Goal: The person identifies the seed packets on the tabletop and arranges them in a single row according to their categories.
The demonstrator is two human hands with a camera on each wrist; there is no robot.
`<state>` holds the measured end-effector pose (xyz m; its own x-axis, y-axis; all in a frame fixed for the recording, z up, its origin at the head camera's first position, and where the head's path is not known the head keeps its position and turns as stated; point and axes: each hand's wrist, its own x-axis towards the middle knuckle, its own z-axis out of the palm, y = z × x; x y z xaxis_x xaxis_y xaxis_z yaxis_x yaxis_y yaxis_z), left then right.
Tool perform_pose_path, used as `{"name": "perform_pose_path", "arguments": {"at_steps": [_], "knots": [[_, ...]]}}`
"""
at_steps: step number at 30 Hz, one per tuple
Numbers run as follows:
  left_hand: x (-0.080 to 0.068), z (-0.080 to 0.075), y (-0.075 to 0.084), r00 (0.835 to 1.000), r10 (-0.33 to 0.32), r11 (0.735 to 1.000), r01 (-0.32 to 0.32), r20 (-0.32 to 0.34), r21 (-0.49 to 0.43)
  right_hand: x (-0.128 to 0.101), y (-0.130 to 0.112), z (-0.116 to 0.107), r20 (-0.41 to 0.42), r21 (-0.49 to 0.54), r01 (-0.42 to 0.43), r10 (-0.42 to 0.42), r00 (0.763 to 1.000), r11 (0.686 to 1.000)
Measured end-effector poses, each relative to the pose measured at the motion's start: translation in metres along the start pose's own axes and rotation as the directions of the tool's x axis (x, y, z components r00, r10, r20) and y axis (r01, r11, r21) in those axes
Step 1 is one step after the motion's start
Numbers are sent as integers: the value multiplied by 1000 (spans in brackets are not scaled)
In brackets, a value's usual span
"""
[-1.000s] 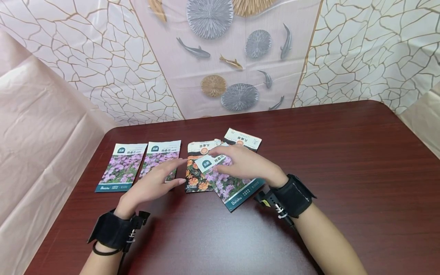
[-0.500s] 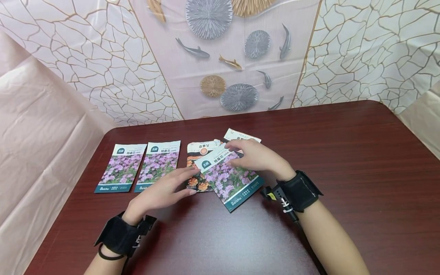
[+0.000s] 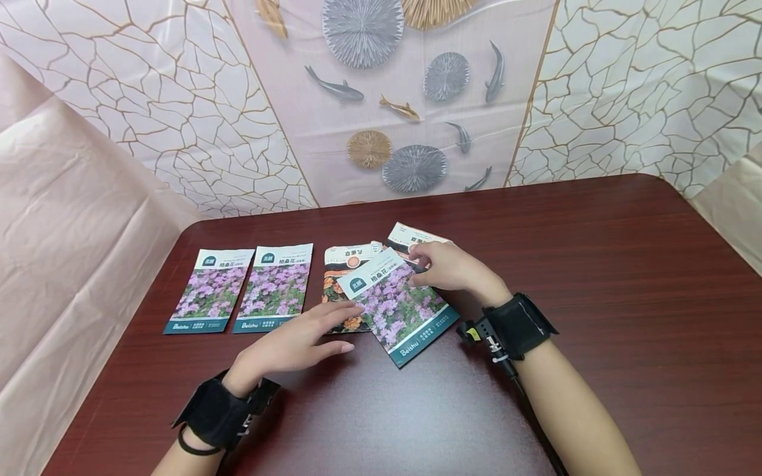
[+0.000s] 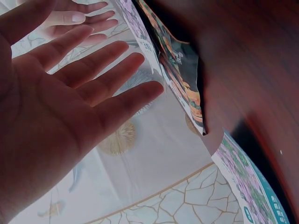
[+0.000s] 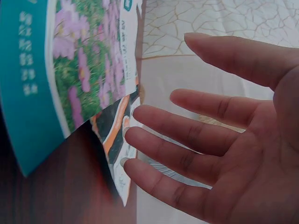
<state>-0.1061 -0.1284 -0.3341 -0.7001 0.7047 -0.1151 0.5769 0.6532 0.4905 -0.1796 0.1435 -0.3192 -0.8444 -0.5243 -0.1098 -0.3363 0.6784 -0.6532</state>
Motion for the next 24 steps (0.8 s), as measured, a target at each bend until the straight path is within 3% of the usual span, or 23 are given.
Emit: {"name": "perform_pose_path", "arguments": {"at_steps": [4, 16, 21, 24], "knots": [[0, 0, 1, 1000, -7, 1000, 7, 5, 1, 2, 1, 3, -6, -15, 14, -14, 1000, 1000], [-1, -2, -3, 990, -140, 990, 140, -2, 6, 5, -5, 22, 20, -103, 119, -118, 993, 988], [-2, -4, -4, 981, -195, 981, 195, 1, 21, 7, -14, 36, 123, -158, 285, -268, 956, 945], [-2, -4, -4, 977, -212, 977, 211, 9, 23, 5, -22, 45, 202, -167, 342, -308, 930, 925]]}}
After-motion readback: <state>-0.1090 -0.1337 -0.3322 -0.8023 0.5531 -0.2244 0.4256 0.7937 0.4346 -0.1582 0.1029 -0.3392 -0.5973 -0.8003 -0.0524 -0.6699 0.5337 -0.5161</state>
